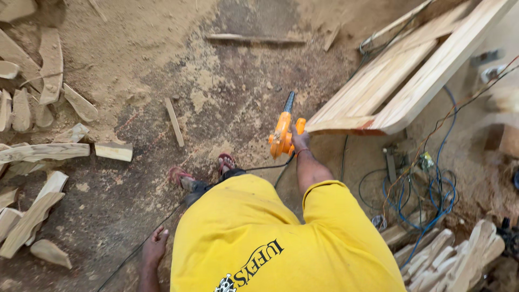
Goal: The person walks around a woodworking workshop floor holding an electric blower, directing it at the ground to blow sawdust and wood scraps across the floor. They move between piles of carved wooden pieces, sweeping the air stream over different areas to clear dust.
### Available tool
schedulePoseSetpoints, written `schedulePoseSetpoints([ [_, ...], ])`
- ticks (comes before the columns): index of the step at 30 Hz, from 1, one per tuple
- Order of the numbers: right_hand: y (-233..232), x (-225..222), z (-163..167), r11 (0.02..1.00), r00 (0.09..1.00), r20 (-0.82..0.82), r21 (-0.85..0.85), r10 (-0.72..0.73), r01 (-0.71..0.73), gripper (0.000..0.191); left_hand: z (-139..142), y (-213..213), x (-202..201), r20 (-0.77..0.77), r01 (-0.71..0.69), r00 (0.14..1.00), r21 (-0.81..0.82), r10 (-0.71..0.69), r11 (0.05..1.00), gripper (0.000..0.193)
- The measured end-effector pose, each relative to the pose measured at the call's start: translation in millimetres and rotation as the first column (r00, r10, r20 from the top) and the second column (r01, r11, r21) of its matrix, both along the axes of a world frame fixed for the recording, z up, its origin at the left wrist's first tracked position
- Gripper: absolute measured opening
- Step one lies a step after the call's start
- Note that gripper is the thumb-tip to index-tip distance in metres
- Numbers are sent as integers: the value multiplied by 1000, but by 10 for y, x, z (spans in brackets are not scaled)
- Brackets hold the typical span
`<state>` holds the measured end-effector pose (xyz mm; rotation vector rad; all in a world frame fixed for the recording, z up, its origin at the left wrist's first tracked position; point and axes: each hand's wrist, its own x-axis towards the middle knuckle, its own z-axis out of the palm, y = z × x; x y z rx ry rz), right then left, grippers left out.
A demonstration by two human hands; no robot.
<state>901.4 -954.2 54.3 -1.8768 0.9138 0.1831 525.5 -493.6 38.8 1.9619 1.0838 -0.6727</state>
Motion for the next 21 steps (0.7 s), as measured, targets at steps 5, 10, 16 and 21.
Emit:
schedulePoseSetpoints([
  [5, 212, 43, 150, 998, 998, -29, -23, 57, -58, 53, 44, -39, 10, -73, -10, 997, 27, 12, 1000, 59],
  [10, 422, 69, 230, 990, 989, -97, -72, 114, -122, 49, 79, -62, -44, -50, -98, 994, -3, 98, 995, 62],
  [16, 610, 15, 64, 975, 969, -168, 160, 180, -153, 51, 120, -209, -91, -101, -28, 995, -4, 27, 1000, 59],
  [21, 604, -14, 20, 903, 860, -329, 320, 391, -288, 55, 61, -446, -250, -88, -102, 992, -115, 92, 988, 63],
])
